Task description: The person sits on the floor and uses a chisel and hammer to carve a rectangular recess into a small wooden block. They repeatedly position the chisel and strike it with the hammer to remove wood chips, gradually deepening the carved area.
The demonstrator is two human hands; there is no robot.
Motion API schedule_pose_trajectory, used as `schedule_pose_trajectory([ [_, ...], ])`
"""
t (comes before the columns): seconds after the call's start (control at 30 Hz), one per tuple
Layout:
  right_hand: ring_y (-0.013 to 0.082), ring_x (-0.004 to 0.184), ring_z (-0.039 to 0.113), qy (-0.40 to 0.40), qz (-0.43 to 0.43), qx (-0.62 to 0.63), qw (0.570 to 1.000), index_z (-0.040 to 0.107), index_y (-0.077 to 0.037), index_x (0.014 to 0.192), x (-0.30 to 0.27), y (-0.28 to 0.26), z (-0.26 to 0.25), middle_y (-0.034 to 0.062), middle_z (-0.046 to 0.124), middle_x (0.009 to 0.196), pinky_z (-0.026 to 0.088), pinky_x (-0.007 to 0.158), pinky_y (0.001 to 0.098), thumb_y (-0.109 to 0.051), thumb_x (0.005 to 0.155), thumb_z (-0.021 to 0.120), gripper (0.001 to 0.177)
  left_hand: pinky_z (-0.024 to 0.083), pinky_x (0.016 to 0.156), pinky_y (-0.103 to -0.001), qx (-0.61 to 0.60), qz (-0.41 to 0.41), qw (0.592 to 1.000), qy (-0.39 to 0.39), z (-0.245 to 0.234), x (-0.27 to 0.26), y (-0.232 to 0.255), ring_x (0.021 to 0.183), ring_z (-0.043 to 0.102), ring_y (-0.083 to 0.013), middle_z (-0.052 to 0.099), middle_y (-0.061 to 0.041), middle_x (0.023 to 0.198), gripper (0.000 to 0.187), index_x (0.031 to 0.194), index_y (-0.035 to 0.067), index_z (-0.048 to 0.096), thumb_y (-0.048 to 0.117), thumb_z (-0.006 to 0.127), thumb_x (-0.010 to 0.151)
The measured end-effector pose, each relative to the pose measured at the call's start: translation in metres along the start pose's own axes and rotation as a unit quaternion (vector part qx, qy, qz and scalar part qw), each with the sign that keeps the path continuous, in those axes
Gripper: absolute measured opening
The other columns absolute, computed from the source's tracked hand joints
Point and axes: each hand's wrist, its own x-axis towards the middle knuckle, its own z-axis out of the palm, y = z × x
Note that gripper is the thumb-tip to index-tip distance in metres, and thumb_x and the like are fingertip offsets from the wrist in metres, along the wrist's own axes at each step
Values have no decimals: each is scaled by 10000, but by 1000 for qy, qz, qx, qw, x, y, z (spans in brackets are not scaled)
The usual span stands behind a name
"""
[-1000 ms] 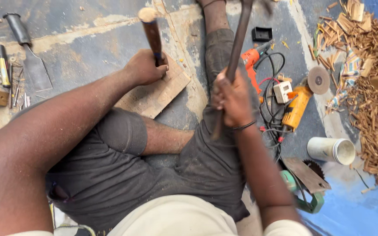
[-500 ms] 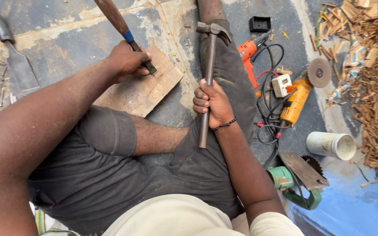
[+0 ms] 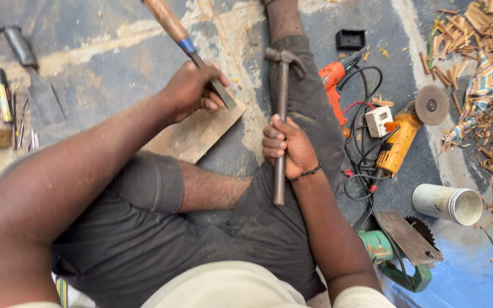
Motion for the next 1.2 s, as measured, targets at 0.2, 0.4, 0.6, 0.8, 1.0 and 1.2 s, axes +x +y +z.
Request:
schedule_pose_trajectory([
  [0.2,45,551,443,-2,-2,0,1000,479,-111,976,1,3,0,-35,462,698,412,463,199,-175,1093,538,145,647,734,-357,359,117,926,11,-21,3,9,759,743,-219,711,-132,859,285,977,13,632,278,570,1063],
  [0.4,38,546,446,19,-11,-19,1000,471,-110,962,1,5,8,-34,467,683,413,453,192,-164,1094,538,157,566,805,-475,652,128,747,-9,-9,-23,10,883,690,-285,710,-98,912,191,1029,131,684,303,611,988],
  [0.6,32,546,449,16,-14,-18,1000,472,-109,948,1,6,8,-32,473,681,417,457,190,-161,1095,541,170,558,879,-439,526,45,838,-142,7,-22,-16,915,736,-237,760,-87,896,225,979,104,697,315,619,974],
  [0.8,34,550,451,19,-13,-12,1000,470,-113,940,1,5,7,-31,478,685,418,463,192,-164,1085,558,177,562,857,-479,568,88,815,73,-30,-6,6,871,723,-268,754,-134,1001,221,1149,107,730,250,630,1013],
  [1.0,30,541,466,26,-16,-20,999,480,-120,944,2,7,10,-35,484,678,422,459,187,-170,1070,576,166,582,823,-439,528,98,840,76,-28,-7,2,828,719,-236,746,-118,929,222,1075,102,724,308,668,1013],
  [1.2,28,546,481,36,-15,-24,999,474,-113,940,2,8,7,-31,488,675,434,456,187,-168,1075,576,178,564,800,-432,501,55,862,57,-20,-1,-2,805,697,-227,742,-117,866,237,992,57,726,291,686,995],
])
